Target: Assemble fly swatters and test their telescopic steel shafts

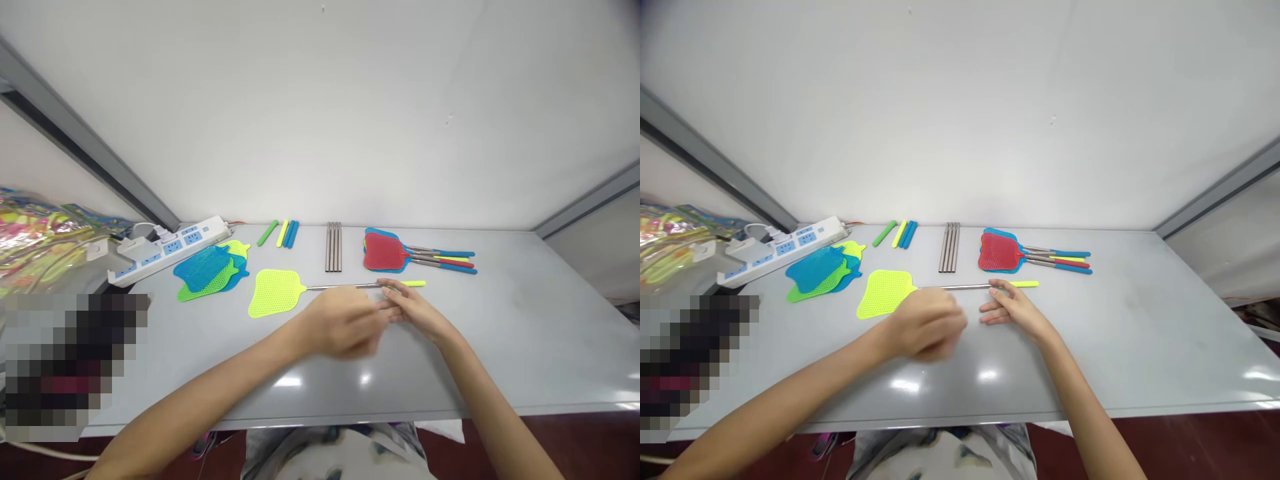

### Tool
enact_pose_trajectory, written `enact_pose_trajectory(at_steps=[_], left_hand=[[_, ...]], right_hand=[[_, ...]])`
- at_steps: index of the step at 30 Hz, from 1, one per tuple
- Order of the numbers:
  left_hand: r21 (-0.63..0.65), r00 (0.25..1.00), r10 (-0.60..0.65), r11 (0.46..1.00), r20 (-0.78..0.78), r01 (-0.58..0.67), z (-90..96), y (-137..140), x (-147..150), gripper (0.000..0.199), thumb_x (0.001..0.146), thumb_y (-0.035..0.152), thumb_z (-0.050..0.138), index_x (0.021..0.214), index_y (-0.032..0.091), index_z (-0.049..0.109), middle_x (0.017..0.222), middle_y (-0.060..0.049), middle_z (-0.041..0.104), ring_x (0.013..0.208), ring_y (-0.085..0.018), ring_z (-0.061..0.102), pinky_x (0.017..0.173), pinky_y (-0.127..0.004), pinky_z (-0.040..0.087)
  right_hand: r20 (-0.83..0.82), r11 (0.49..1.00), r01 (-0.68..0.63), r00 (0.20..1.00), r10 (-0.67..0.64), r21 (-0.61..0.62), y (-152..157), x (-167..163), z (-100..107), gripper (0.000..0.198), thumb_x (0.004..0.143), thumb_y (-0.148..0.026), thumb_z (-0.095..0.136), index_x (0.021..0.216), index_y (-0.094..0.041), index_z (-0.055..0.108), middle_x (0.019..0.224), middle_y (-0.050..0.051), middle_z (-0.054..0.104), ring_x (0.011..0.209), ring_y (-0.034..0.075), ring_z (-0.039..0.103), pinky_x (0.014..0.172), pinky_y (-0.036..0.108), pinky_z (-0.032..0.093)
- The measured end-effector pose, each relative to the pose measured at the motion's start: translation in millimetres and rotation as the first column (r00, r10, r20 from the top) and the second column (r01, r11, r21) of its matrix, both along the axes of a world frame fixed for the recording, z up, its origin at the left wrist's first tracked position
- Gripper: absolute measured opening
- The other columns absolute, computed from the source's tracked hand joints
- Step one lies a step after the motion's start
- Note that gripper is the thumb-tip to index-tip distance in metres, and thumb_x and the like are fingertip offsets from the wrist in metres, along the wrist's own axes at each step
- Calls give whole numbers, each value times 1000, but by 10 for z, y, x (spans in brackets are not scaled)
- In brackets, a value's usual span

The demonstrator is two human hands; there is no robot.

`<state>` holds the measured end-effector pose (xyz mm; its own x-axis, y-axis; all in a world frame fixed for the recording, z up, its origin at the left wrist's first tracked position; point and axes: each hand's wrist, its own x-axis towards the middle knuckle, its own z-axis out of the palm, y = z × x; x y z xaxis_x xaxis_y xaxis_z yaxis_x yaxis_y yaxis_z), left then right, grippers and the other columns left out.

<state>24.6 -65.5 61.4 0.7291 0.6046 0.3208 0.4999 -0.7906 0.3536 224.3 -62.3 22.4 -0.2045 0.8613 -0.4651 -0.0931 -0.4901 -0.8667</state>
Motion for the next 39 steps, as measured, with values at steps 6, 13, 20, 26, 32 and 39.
enact_pose_trajectory(at_steps=[6,13,20,26,32,39], left_hand=[[4,975,175,984,-135,-176,-402,320,84,22,83,24,27,83,16,48,82,-5,48,77,-14,44,71,-29,35],[11,921,332,941,-203,-337,-769,361,28,13,82,20,30,81,17,43,84,-5,46,77,-17,41,67,-29,34],[10,904,375,925,-206,-381,-737,333,-10,14,81,12,29,80,16,42,81,-6,45,75,-18,42,67,-31,33],[-55,917,365,925,-159,-377,-656,268,-45,16,79,10,29,85,19,41,84,-5,45,77,-17,43,68,-29,34],[-67,926,354,929,-132,-364,-579,235,-96,19,80,10,27,86,19,42,81,-3,48,77,-16,43,68,-27,34],[-108,907,373,911,-194,-397,-599,228,-92,20,82,16,27,88,21,45,79,-3,49,74,-15,47,64,-26,34]], right_hand=[[-35,999,49,998,-50,-20,84,-43,-163,42,72,-42,48,106,-17,44,68,10,64,65,22,62,65,38,49],[-32,994,111,993,-111,-1,82,-75,-240,36,72,-43,48,95,-17,52,70,10,63,65,21,62,62,34,50],[-39,989,102,994,-99,104,-5,-128,-220,32,70,-41,51,74,-11,60,82,11,62,79,18,59,76,28,45],[-113,986,140,985,-129,96,45,-243,-228,31,68,-41,54,84,-15,59,84,9,60,68,17,59,57,27,49],[-285,922,386,887,-363,24,221,-339,-259,23,70,-37,51,72,-16,58,65,3,57,58,14,56,56,26,48],[-560,836,548,688,-462,-16,356,-405,-339,15,70,-27,49,58,-19,47,59,0,51,62,12,53,70,30,46]])
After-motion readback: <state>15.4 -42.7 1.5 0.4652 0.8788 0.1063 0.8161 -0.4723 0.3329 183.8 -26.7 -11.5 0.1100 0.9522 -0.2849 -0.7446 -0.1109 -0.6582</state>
